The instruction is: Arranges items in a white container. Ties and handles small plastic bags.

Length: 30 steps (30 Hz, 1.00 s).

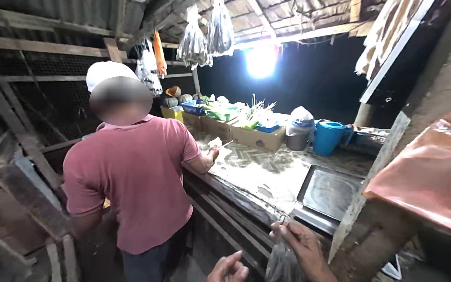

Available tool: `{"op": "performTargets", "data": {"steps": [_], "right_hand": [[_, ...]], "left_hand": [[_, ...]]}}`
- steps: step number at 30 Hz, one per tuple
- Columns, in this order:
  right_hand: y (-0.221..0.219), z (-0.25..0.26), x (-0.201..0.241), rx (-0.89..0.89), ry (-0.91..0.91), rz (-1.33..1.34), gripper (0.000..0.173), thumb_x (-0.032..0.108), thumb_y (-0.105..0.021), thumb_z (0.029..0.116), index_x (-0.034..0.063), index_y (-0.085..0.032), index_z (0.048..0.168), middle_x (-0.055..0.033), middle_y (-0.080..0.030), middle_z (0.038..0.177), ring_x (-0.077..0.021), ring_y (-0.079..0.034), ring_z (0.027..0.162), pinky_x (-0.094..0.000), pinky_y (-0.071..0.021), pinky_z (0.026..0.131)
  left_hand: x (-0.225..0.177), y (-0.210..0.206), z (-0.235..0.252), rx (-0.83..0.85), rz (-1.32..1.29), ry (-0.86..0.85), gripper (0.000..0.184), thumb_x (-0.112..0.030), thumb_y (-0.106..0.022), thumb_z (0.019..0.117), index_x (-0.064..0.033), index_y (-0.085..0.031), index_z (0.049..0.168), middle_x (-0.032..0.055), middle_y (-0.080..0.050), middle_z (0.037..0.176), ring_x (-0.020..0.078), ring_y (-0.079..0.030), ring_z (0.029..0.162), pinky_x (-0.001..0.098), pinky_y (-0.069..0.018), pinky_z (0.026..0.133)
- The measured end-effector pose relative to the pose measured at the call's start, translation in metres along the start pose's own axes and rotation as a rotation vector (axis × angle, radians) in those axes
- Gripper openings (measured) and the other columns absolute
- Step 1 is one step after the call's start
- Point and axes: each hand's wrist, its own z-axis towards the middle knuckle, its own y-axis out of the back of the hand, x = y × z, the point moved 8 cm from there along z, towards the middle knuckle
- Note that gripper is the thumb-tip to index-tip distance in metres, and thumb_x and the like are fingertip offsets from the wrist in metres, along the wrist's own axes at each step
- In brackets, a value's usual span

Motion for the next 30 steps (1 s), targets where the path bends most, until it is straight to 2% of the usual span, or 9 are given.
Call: {"op": "performTargets", "data": {"steps": [1, 3, 5, 7, 9, 18, 22, 27, 30], "right_hand": [[-0.006, 0.002, 0.005, 0.008, 0.06, -0.012, 0.026, 0.018, -0.057, 0.1018, 0.0011, -0.076, 0.097, -0.0034, -0.074, 0.104, -0.0064, -0.068, 0.104, -0.0252, -0.0545, 0.097], [-0.015, 0.006, 0.013, 0.025, 0.137, 0.002, 0.028, 0.024, -0.06, 0.102, 0.0029, -0.076, 0.092, -0.0063, -0.071, 0.112, -0.0076, -0.063, 0.114, -0.0245, -0.0509, 0.102], [-0.019, 0.008, 0.017, 0.036, 0.161, 0.034, 0.027, 0.022, -0.061, 0.1011, 0.0028, -0.076, 0.09, -0.0089, -0.068, 0.119, -0.0075, -0.062, 0.117, -0.0236, -0.0511, 0.103], [-0.016, 0.011, 0.016, 0.03, 0.157, 0.058, 0.025, 0.022, -0.062, 0.1003, 0.0037, -0.077, 0.09, -0.0089, -0.068, 0.122, -0.0078, -0.061, 0.119, -0.0237, -0.0504, 0.104], [-0.01, 0.016, 0.013, 0.004, 0.134, 0.078, 0.025, 0.023, -0.064, 0.0995, 0.0056, -0.079, 0.09, -0.0064, -0.068, 0.12, -0.0069, -0.06, 0.119, -0.0224, -0.0495, 0.104], [0.02, 0.043, -0.013, -0.032, -0.003, 0.137, 0.023, 0.011, -0.059, 0.097, 0.0032, -0.079, 0.089, -0.0054, -0.071, 0.11, -0.0068, -0.062, 0.111, -0.0218, -0.0502, 0.099], [0.035, 0.048, -0.025, -0.057, -0.049, 0.139, 0.023, 0.007, -0.057, 0.0964, 0.0028, -0.079, 0.089, -0.0038, -0.071, 0.107, -0.0053, -0.063, 0.108, -0.0209, -0.0509, 0.097], [0.05, 0.062, -0.022, 0.029, -0.034, -0.007, 0.026, 0.014, -0.057, 0.0998, -0.0015, -0.077, 0.096, -0.0098, -0.073, 0.109, -0.0101, -0.065, 0.11, -0.0269, -0.0521, 0.099], [0.055, 0.066, -0.031, -0.034, -0.071, -0.032, 0.027, 0.021, -0.057, 0.0977, 0.0052, -0.078, 0.089, -0.0028, -0.074, 0.102, -0.0065, -0.067, 0.102, -0.0251, -0.0551, 0.093]], "left_hand": [[-0.01, -0.014, 0.01, 0.044, 0.0, -0.076, 0.032, -0.003, -0.072, 0.0897, 0.0051, -0.069, 0.121, 0.0071, -0.072, 0.112, 0.0041, -0.068, 0.097, 0.0221, -0.0566, 0.084], [-0.023, -0.041, 0.028, 0.116, -0.014, -0.191, 0.035, -0.002, -0.075, 0.0858, 0.0072, -0.07, 0.119, 0.0129, -0.069, 0.124, 0.0069, -0.066, 0.109, 0.0238, -0.0549, 0.091], [-0.03, -0.064, 0.039, 0.173, -0.038, -0.223, 0.03, -0.001, -0.077, 0.0834, 0.0084, -0.071, 0.112, 0.0101, -0.071, 0.115, 0.0027, -0.066, 0.1, 0.0211, -0.0551, 0.086], [-0.032, -0.08, 0.049, 0.225, -0.058, -0.211, 0.019, 0.0, -0.074, 0.085, 0.0067, -0.071, 0.102, 0.0038, -0.072, 0.094, 0.0, -0.064, 0.08, 0.0202, -0.055, 0.075], [-0.035, -0.091, 0.058, 0.263, -0.05, -0.227, 0.01, 0.001, -0.07, 0.0882, 0.006, -0.071, 0.097, 0.0021, -0.071, 0.087, 0.0003, -0.065, 0.078, 0.021, -0.0562, 0.076], [-0.034, -0.126, 0.091, 0.313, 0.001, -0.239, 0.017, -0.007, -0.06, 0.0983, 0.0045, -0.071, 0.093, -0.0013, -0.066, 0.078, -0.0033, -0.056, 0.067, 0.0183, -0.0486, 0.066], [-0.029, -0.144, 0.104, 0.327, 0.034, -0.21, 0.019, -0.01, -0.059, 0.1, 0.0057, -0.07, 0.095, 0.0013, -0.066, 0.078, -0.0007, -0.057, 0.069, 0.0208, -0.0499, 0.069], [-0.024, -0.152, 0.121, 0.293, -0.02, -0.222, 0.021, -0.013, -0.058, 0.1004, 0.0012, -0.07, 0.09, -0.0031, -0.063, 0.073, -0.0023, -0.054, 0.063, 0.0186, -0.0468, 0.062], [-0.025, -0.158, 0.124, 0.325, -0.002, -0.207, 0.026, -0.019, -0.057, 0.1021, 0.0007, -0.07, 0.093, -0.0017, -0.065, 0.077, 0.0002, -0.058, 0.068, 0.021, -0.051, 0.066]]}}
